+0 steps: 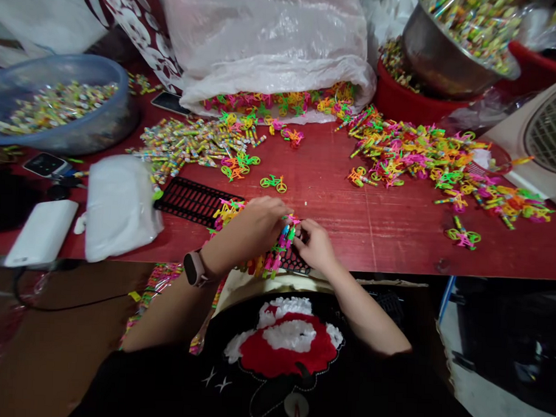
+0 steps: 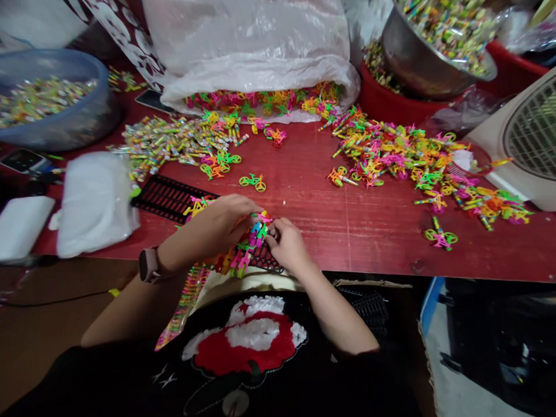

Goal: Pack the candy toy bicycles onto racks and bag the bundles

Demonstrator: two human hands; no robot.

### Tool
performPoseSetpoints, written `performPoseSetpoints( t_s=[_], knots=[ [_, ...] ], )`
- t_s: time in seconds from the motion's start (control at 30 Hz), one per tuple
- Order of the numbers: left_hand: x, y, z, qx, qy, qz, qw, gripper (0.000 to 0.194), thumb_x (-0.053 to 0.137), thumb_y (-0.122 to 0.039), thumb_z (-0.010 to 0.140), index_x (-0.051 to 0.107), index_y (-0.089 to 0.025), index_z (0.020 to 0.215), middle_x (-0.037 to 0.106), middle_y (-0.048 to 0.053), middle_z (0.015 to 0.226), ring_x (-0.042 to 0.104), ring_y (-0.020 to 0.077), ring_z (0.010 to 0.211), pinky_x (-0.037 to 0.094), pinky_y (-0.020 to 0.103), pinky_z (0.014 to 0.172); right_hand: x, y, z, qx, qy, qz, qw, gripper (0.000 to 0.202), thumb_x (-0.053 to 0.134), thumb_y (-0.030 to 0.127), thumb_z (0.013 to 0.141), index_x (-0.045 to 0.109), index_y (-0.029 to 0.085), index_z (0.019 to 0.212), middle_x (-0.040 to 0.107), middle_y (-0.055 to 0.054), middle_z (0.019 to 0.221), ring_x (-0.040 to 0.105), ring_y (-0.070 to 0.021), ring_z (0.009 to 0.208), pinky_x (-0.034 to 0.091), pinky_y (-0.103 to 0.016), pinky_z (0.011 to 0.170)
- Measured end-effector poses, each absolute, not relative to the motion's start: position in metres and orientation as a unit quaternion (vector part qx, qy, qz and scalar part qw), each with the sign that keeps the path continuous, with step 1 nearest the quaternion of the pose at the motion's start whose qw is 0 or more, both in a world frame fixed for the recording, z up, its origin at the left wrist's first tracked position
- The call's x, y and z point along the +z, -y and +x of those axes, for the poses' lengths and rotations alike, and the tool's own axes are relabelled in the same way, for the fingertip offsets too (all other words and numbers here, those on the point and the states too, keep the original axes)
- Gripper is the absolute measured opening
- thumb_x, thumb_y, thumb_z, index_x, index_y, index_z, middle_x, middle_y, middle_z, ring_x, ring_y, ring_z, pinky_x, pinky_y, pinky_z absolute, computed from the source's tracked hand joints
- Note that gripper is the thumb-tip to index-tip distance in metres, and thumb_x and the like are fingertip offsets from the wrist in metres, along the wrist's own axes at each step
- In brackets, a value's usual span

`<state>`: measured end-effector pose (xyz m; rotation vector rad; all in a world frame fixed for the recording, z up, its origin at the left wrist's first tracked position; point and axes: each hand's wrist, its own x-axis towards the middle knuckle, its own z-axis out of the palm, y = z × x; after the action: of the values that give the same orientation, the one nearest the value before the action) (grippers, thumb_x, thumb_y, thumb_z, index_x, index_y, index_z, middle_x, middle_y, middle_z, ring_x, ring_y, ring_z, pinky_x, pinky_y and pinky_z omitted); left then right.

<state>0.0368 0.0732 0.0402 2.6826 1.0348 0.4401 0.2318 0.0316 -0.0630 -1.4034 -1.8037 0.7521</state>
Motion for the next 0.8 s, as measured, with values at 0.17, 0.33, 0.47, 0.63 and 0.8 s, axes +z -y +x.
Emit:
performPoseSetpoints(
  t_s=[0.17,0.33,0.47,0.63,0.8],
  knots=[
    [0.04,-0.04,0.023,0.208,-0.365,0.905,0.063,0.034,0.054,-0.03,0.105,0.059,-0.015,0.136,0.061,0.019,0.142,0.055,0.0344,0.136,0.044,0.056,0.114,-0.036,-0.077,0.319,0.218,0.671,-0.6,0.377,0.024,0.057,0.017,0.089,0.075,0.02,0.104,0.071,-0.01,0.107,0.065,-0.0236,0.099,0.054,-0.04,0.092],
    [0.023,-0.023,0.019,0.169,-0.404,0.896,0.07,0.044,0.048,-0.026,0.107,0.047,-0.024,0.151,0.052,0.016,0.157,0.044,0.0332,0.15,0.031,0.059,0.123,-0.032,-0.125,0.393,0.022,0.65,-0.718,0.249,0.034,0.055,0.009,0.087,0.074,0.009,0.115,0.062,-0.022,0.119,0.053,-0.037,0.121,0.037,-0.062,0.113],
    [0.014,-0.027,0.025,0.181,-0.427,0.883,0.072,0.049,0.045,-0.019,0.106,0.045,-0.03,0.154,0.053,0.012,0.158,0.043,0.0316,0.152,0.029,0.058,0.124,-0.047,-0.111,0.376,-0.003,0.704,-0.684,0.193,0.025,0.055,0.012,0.091,0.074,0.008,0.106,0.061,-0.023,0.113,0.053,-0.0364,0.113,0.044,-0.057,0.106],
    [0.007,-0.038,0.038,0.225,-0.467,0.853,0.054,0.048,0.044,-0.02,0.106,0.047,-0.028,0.153,0.049,0.012,0.162,0.039,0.0303,0.155,0.023,0.059,0.126,-0.058,-0.069,0.343,0.07,0.665,-0.694,0.268,0.015,0.062,0.019,0.09,0.075,0.013,0.093,0.067,-0.017,0.096,0.062,-0.0303,0.093,0.052,-0.05,0.093],
    [0.005,-0.046,0.049,0.221,-0.487,0.844,0.048,0.05,0.044,-0.019,0.104,0.046,-0.025,0.154,0.049,0.013,0.162,0.039,0.0308,0.155,0.024,0.062,0.126,-0.062,-0.034,0.316,0.299,0.461,-0.66,0.512,0.024,0.079,0.037,0.083,0.067,0.02,0.095,0.072,-0.006,0.086,0.066,-0.0208,0.076,0.057,-0.038,0.077]
  ],
)
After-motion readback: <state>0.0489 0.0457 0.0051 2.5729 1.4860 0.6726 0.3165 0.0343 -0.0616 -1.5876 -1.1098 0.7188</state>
